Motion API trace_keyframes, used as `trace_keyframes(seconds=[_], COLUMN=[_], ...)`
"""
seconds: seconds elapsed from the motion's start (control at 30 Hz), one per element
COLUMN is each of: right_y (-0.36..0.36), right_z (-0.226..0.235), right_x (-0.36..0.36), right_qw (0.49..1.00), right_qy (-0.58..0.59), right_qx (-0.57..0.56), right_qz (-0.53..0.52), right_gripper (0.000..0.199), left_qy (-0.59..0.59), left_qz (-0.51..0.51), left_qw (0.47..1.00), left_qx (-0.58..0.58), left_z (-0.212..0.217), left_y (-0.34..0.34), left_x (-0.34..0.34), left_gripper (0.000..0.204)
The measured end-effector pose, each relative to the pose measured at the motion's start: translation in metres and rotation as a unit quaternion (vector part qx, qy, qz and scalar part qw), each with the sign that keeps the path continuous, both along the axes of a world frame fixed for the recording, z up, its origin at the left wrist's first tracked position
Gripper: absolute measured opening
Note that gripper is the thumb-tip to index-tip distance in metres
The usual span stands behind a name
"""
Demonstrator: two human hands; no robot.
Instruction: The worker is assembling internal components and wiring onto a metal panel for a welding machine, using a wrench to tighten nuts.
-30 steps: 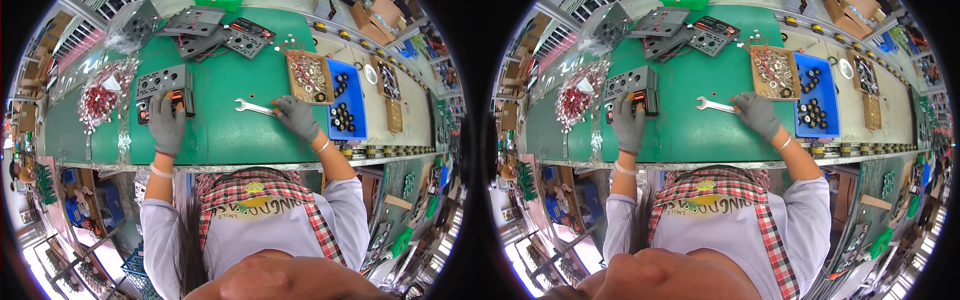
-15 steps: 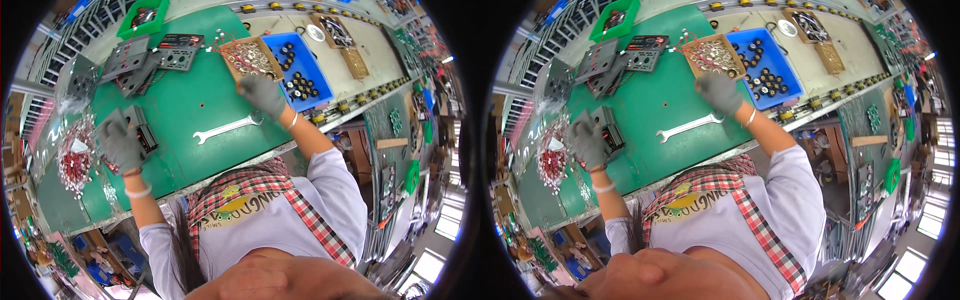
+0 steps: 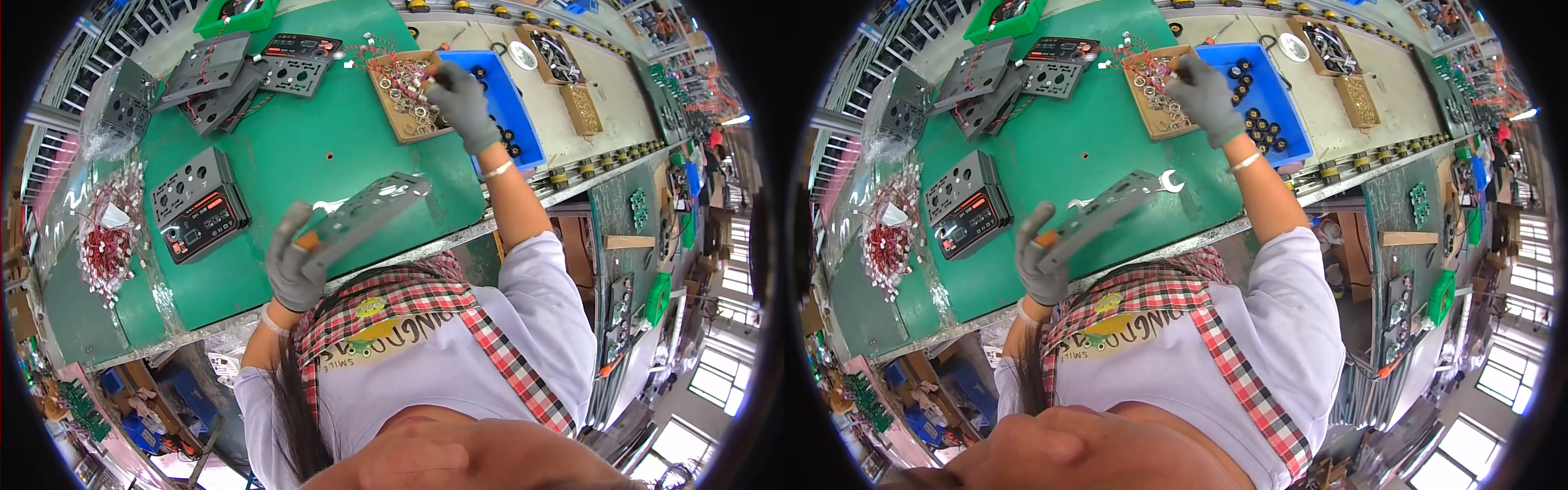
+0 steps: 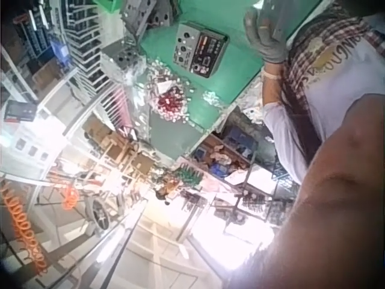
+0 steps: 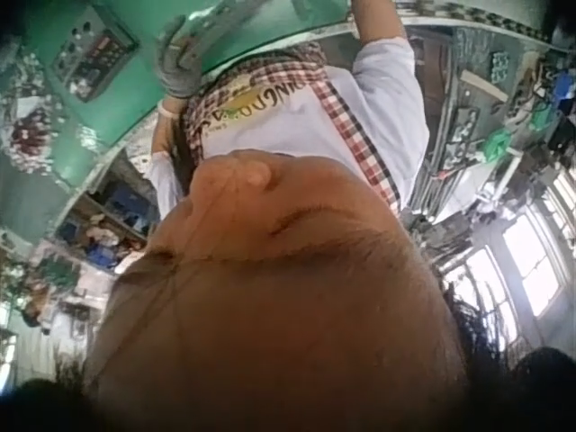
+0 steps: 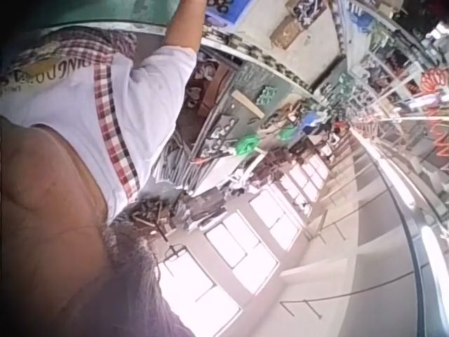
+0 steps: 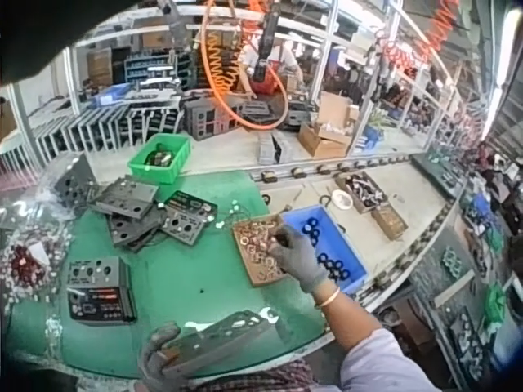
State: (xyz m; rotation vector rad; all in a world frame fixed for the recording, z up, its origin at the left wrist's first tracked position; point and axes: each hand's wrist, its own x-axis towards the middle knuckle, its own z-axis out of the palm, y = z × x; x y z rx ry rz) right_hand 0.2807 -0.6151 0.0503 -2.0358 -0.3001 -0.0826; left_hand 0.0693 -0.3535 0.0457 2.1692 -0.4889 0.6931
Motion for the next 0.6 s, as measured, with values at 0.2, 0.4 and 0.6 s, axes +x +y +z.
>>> trace_keyframes(seconds=[0.2,0.4,0.6], right_y=[-0.019,-0.044,-0.049], right_z=[0.081,0.082,0.094], right_x=[-0.077,-0.104,-0.113], right_qw=[0.982,0.981,0.974], right_qy=[0.034,-0.013,0.000], right_qx=[0.168,-0.016,-0.001], right_qz=[0.085,0.192,0.227], right_gripper=[0.023,0.024,0.025], left_qy=[-0.085,-0.082,-0.068], left_qz=[-0.099,-0.114,-0.096], left_qw=[0.987,0.983,0.986], left_qx=[0.096,0.121,0.118], left_z=[-0.009,-0.015,-0.014], left_y=[-0.009,-0.003,-0.004], left_x=[0.014,0.016,0.014], left_gripper=[0.017,0.020,0.019])
